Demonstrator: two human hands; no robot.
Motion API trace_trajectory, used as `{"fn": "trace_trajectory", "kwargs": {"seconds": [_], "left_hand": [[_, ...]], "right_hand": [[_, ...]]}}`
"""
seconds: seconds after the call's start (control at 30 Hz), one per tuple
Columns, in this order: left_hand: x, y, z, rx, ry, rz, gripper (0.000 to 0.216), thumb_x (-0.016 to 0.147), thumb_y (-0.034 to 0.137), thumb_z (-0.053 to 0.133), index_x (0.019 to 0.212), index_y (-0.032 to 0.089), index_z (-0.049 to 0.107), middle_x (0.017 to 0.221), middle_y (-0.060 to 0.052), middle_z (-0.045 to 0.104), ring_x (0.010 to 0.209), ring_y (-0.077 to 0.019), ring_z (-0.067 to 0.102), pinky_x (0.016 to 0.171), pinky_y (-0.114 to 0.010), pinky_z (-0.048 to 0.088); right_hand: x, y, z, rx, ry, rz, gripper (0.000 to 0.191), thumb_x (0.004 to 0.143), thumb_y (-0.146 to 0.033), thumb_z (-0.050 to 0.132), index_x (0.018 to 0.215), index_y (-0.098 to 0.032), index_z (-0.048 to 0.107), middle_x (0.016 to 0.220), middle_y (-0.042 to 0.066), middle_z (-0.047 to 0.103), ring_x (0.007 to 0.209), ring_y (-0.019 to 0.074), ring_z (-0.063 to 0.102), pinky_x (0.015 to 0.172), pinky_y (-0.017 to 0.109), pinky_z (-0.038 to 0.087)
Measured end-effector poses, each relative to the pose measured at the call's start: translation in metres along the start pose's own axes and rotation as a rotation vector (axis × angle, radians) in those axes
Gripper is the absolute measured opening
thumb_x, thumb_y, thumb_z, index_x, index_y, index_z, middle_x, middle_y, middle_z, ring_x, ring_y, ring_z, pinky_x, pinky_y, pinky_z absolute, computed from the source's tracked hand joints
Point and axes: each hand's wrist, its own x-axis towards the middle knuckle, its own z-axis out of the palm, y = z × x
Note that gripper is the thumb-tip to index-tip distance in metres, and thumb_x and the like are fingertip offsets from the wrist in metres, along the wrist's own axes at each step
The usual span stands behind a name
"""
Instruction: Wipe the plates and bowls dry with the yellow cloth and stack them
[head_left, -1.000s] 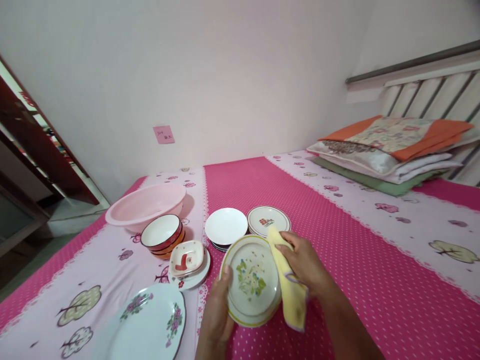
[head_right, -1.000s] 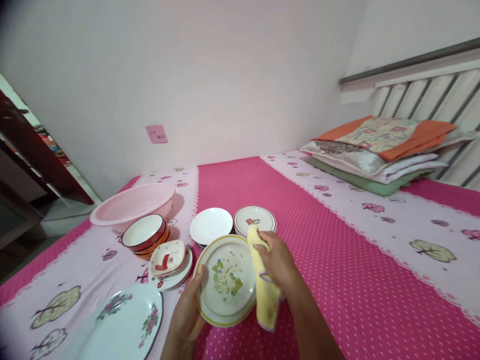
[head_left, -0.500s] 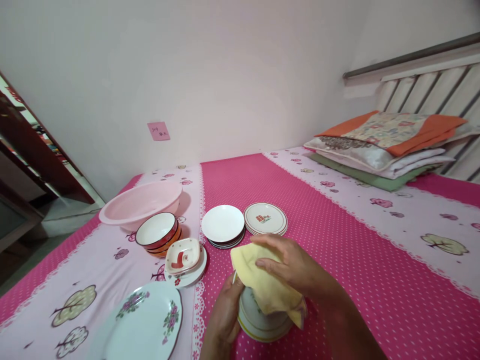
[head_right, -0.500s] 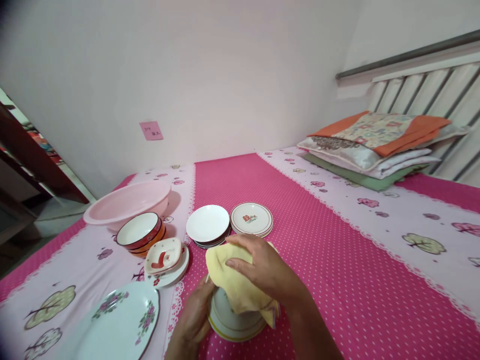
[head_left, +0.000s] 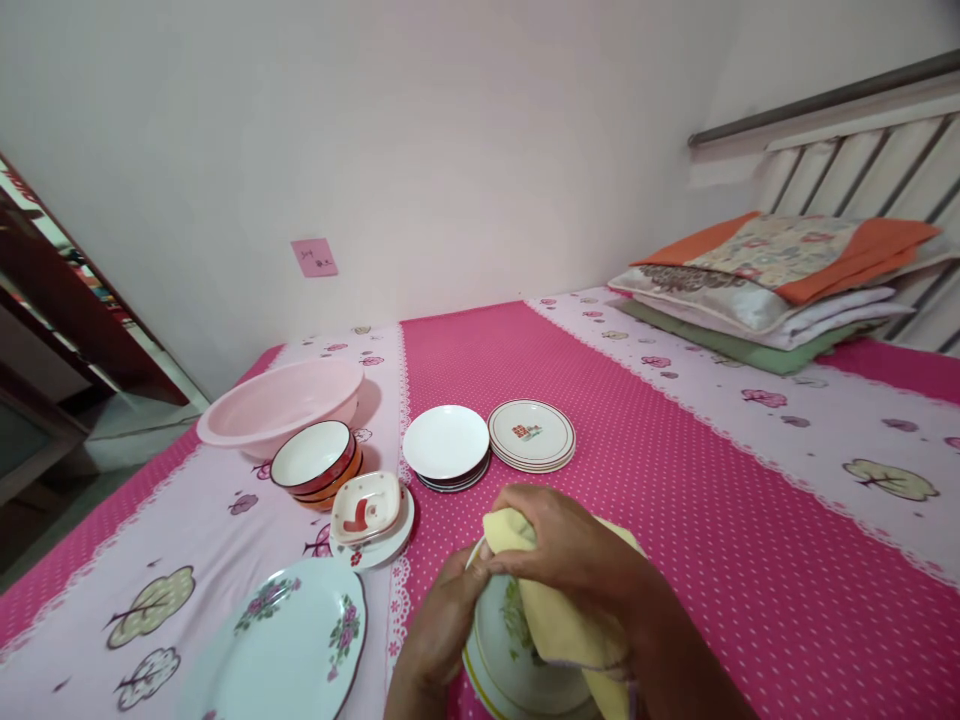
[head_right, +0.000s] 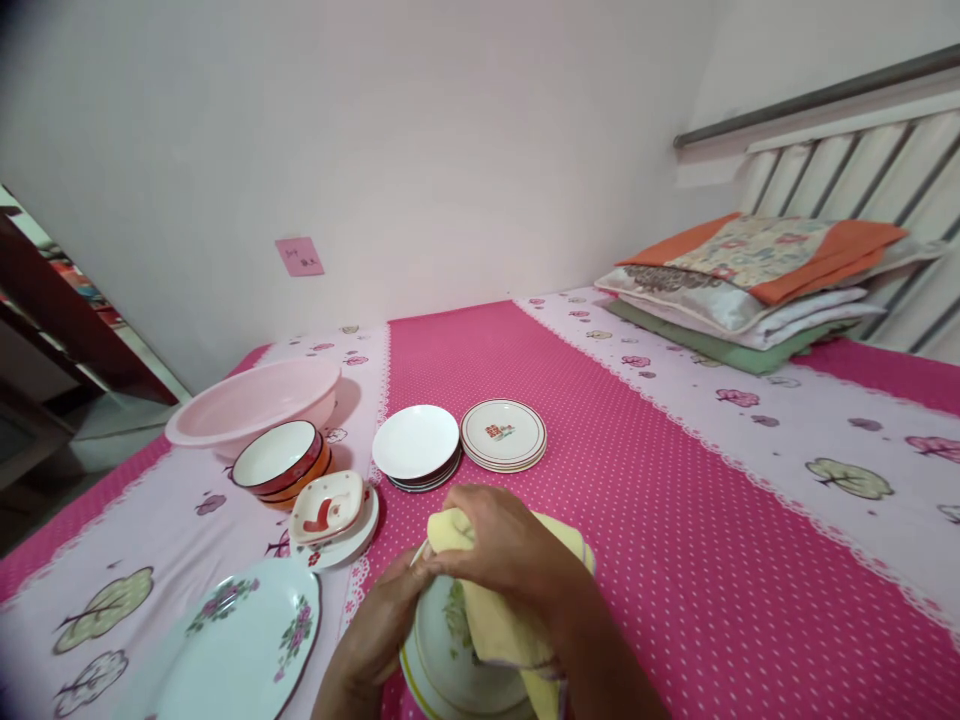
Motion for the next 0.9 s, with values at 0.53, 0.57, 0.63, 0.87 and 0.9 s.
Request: {"fn": "trace_trajectory", "kwargs": {"seconds": [0.53,0.57,0.63,0.87,0.9], "left_hand": [[0.006,0.013,-0.028,-0.339,0.232,0.249,0.047,0.101,0.035,0.066,0.144,0.019,0.067,0.133,-0.016,0.075,0.135,-0.0355,0.064,0.120,-0.053,0.044],[0.006,0.013,-0.029,-0.370,0.245,0.270,0.047,0.101,0.035,0.065,0.145,0.019,0.066,0.134,-0.016,0.075,0.136,-0.0345,0.062,0.121,-0.052,0.043],[0.007,0.016,-0.026,-0.437,0.291,0.316,0.048,0.104,0.036,0.060,0.149,0.020,0.063,0.136,-0.015,0.074,0.139,-0.0328,0.061,0.123,-0.050,0.041],[0.007,0.019,-0.008,-0.420,0.529,0.483,0.061,0.105,0.053,0.050,0.152,0.016,0.059,0.138,-0.018,0.073,0.138,-0.0338,0.062,0.119,-0.048,0.046],[0.007,0.017,-0.010,-0.395,0.591,0.503,0.064,0.103,0.056,0.054,0.152,0.015,0.059,0.138,-0.018,0.073,0.137,-0.0345,0.063,0.118,-0.048,0.048]], "right_hand": [[0.015,0.038,0.010,0.777,0.139,0.165,0.043,0.083,-0.038,0.075,0.121,-0.018,0.070,0.115,0.009,0.079,0.097,0.0277,0.076,0.081,0.039,0.061],[0.017,0.037,0.013,0.850,0.139,0.173,0.046,0.082,-0.040,0.077,0.122,-0.018,0.069,0.115,0.009,0.079,0.095,0.0276,0.076,0.080,0.039,0.062],[0.020,0.032,0.021,1.017,0.146,0.172,0.053,0.078,-0.042,0.080,0.124,-0.018,0.068,0.115,0.009,0.080,0.095,0.0280,0.077,0.081,0.039,0.062],[0.029,-0.002,0.072,1.593,0.234,0.241,0.059,0.072,-0.036,0.082,0.125,-0.018,0.067,0.107,0.009,0.083,0.100,0.0323,0.078,0.091,0.042,0.062],[0.030,-0.006,0.081,1.678,0.211,0.295,0.055,0.073,-0.039,0.080,0.123,-0.017,0.068,0.104,0.010,0.083,0.101,0.0332,0.078,0.091,0.044,0.062]]}}
